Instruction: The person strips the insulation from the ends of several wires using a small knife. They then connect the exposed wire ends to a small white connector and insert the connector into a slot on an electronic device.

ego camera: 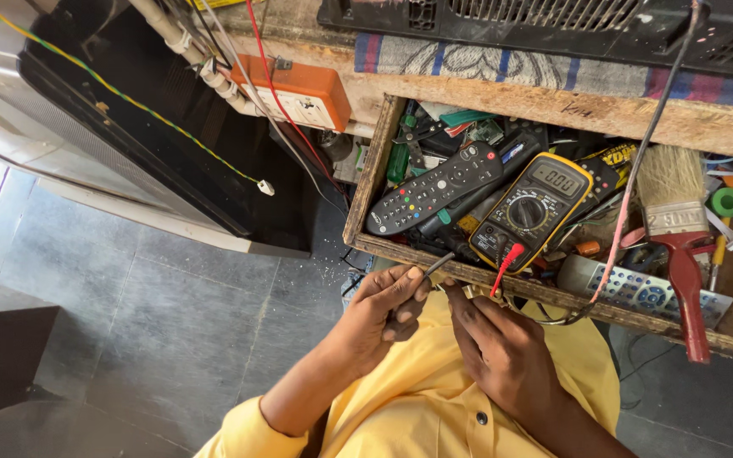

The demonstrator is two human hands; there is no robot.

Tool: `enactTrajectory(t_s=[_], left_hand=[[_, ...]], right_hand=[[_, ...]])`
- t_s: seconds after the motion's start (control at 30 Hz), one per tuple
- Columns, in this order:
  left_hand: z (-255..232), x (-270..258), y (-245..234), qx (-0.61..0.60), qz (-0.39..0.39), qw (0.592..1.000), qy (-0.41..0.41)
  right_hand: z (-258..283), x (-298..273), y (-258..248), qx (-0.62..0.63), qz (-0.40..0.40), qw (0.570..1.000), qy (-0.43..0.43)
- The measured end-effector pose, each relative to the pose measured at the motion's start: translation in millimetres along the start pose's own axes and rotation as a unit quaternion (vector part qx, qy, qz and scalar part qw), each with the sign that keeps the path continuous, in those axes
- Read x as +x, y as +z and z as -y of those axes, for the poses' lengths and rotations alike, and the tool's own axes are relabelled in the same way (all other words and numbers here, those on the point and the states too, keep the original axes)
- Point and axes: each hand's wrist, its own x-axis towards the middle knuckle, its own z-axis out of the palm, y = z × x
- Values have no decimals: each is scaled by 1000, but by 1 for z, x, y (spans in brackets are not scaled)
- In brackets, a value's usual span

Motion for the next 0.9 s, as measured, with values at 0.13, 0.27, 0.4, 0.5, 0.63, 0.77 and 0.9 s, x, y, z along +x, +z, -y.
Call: enactTrajectory(t_s=[0.13, 0.27, 0.4, 0.5, 0.63, 0.77, 0.9], left_hand=[[-5, -5, -4, 2, 16, 999, -29], [-12, -11, 1, -57, 34, 995, -79], [-15, -14, 6, -83, 43, 990, -103], [-16, -16, 9, -86, 64, 989, -100], [-16, -17, 8, -70, 71, 991, -92], [-12, -17, 5, -34, 61, 996, -62], [-9, -15, 3, 16, 37, 999, -37]], right_hand=[[0, -1, 0, -4, 0, 1000, -17], [1, -1, -2, -9, -7, 999, -37], [2, -5, -3, -25, -15, 999, -35], [0, -4, -2, -18, -25, 998, -51], [1, -6, -1, -25, -25, 999, -32], [2, -6, 0, -34, -32, 998, -38], [4, -5, 1, -30, -31, 999, -32]])
